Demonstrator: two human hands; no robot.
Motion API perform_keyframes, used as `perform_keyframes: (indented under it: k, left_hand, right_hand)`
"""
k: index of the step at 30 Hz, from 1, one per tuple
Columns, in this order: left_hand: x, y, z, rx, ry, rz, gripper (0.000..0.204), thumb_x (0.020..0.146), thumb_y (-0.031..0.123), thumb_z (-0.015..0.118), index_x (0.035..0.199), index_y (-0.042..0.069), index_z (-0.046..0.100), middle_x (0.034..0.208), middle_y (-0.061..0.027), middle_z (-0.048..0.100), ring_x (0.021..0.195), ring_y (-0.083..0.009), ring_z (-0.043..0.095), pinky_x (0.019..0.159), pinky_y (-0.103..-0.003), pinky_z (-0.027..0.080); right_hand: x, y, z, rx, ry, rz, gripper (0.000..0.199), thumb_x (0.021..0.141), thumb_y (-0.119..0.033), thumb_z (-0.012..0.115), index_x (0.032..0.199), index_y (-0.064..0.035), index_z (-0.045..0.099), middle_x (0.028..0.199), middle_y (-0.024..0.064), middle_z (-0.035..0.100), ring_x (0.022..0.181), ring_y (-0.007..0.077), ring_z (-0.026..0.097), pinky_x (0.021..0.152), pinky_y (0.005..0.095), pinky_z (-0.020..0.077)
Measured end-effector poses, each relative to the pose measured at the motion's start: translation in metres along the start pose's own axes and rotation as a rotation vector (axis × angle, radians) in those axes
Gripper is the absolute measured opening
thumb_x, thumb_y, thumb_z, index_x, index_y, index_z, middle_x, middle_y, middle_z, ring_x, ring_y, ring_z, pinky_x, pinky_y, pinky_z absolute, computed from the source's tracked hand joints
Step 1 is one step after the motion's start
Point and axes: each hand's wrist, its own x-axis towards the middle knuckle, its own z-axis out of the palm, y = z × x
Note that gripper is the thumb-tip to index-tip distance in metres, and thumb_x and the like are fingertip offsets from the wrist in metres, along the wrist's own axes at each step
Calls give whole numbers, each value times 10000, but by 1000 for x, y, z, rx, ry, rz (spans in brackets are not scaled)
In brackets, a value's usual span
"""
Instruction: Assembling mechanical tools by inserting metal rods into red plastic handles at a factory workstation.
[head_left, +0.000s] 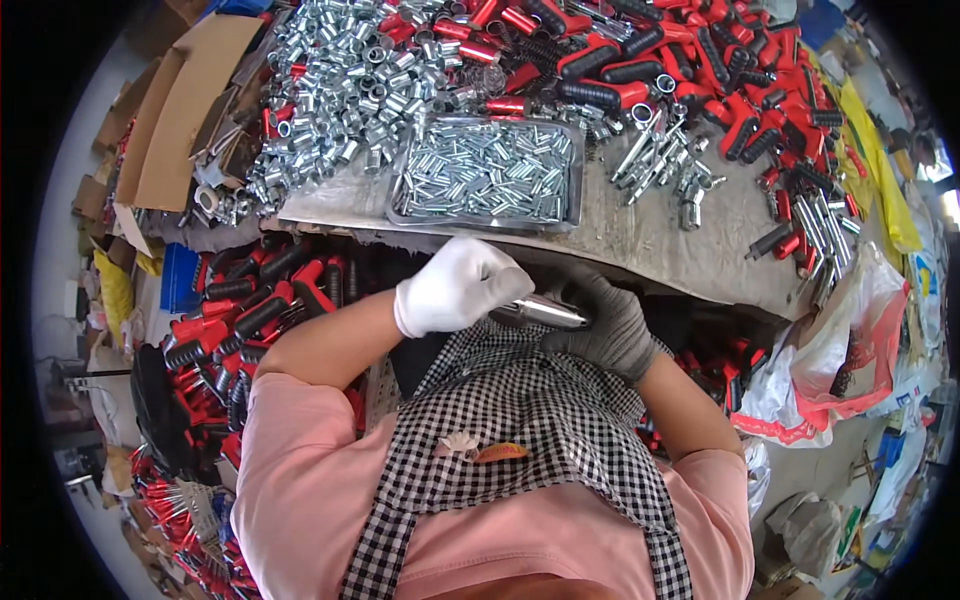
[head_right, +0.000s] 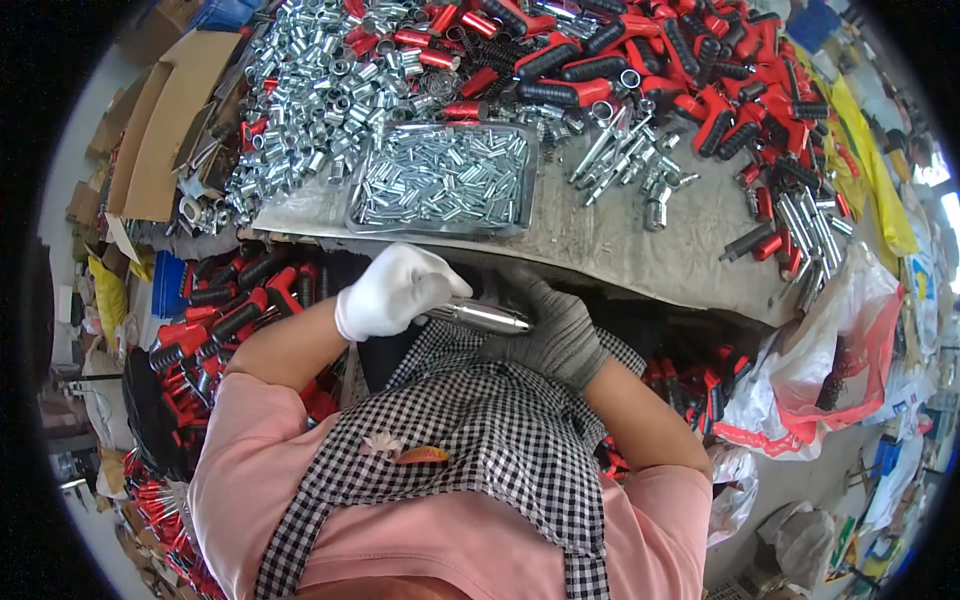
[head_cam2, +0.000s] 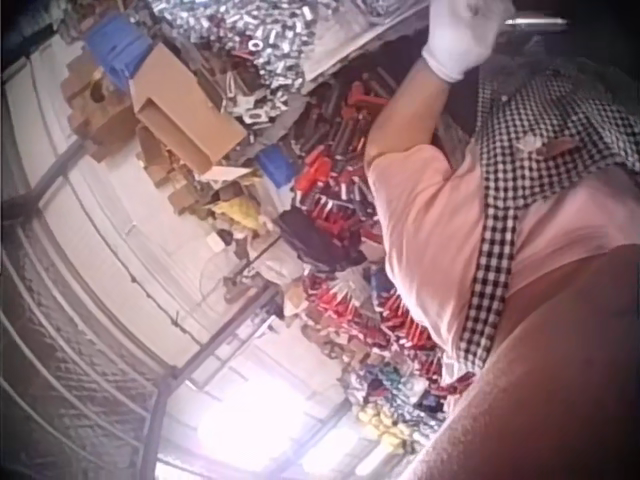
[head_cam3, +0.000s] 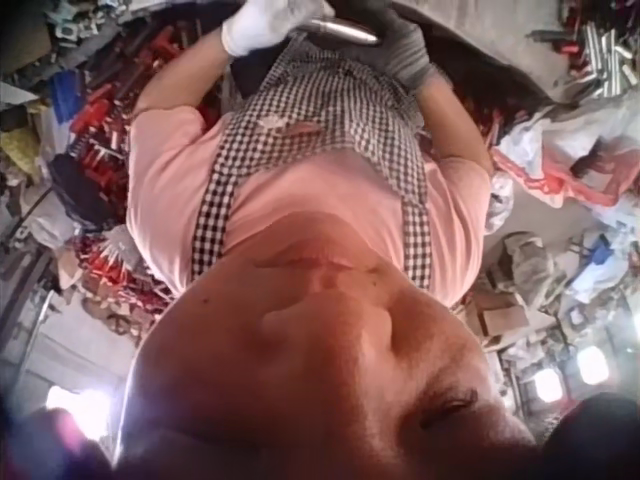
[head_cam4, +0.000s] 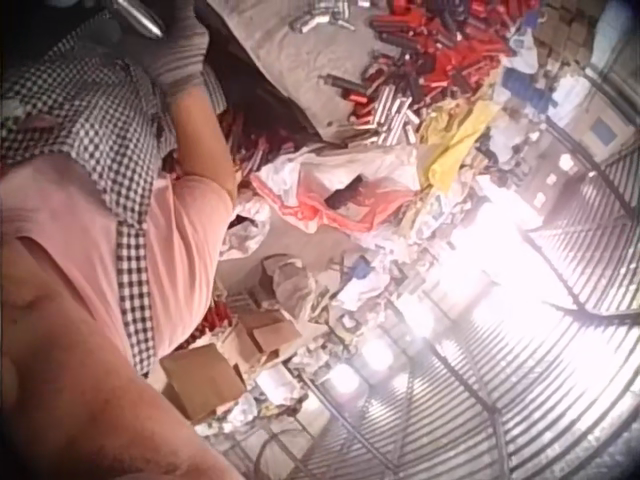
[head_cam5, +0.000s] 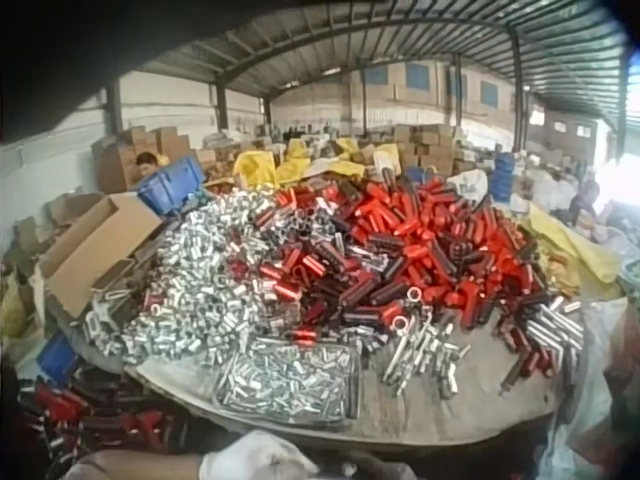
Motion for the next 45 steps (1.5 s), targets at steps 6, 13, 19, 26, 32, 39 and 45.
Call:
perform_keyframes:
  k: [6, 13, 19, 26, 32, 39, 45]
  left_hand:
    - [-4, 1, 2, -84, 22, -173, 412, 993, 241, 419, 938, -37, 718, 720, -93, 672, 605, -139, 591, 578, -291, 485]
    - [2, -2, -9, -15, 29, 6, 344, 972, 217, 476, 911, -24, 713, 702, -101, 642, 594, -146, 574, 568, -289, 464]
    - [19, -7, 9, 101, -11, 130, 277, 938, 189, 508, 878, -3, 698, 754, -166, 653, 712, -292, 654, 639, -360, 503]
    - [22, -3, 5, 50, 8, 12, 300, 943, 171, 455, 854, -18, 671, 691, -139, 641, 537, -230, 595, 525, -320, 463]
    - [35, -1, 3, 102, -43, 19, 270, 932, 172, 484, 836, -9, 660, 690, -144, 633, 606, -269, 612, 579, -344, 468]
    - [100, -29, -52, 945, 177, -230, 244, 832, 125, 578, 1039, -2, 573, 978, -204, 659, 913, -388, 640, 804, -455, 516]
    - [99, -45, -51, 1012, 352, -34, 234, 832, 41, 508, 1045, 27, 604, 864, -236, 657, 821, -403, 644, 736, -469, 522]
  right_hand:
    - [2, 2, -3, -103, -160, 282, 666, 641, -244, 909, 1202, -13, 634, 1046, 89, 705, 972, 142, 658, 876, 302, 528]
    - [6, -5, -23, 168, -164, 351, 660, 625, -156, 914, 1200, 9, 634, 1064, 89, 702, 1008, 142, 641, 903, 302, 517]
    - [16, 4, 7, -85, -225, 364, 714, 632, -279, 889, 1244, -44, 608, 1082, 155, 691, 967, 234, 678, 877, 330, 537]
    - [9, 2, -8, 10, -123, 287, 713, 657, -321, 885, 1238, -16, 606, 1084, 149, 697, 983, 205, 683, 892, 286, 534]
    - [17, 0, -5, -68, -194, 329, 533, 747, -200, 846, 1194, 4, 641, 1066, 114, 708, 991, 155, 660, 867, 314, 525]
    - [22, -8, -27, 193, -29, 312, 408, 842, -173, 759, 1183, 21, 644, 1003, 65, 706, 925, 112, 630, 842, 292, 519]
    - [6, -1, -25, -75, 65, 216, 390, 834, -210, 737, 1182, -52, 661, 963, 77, 737, 904, 146, 695, 827, 282, 537]
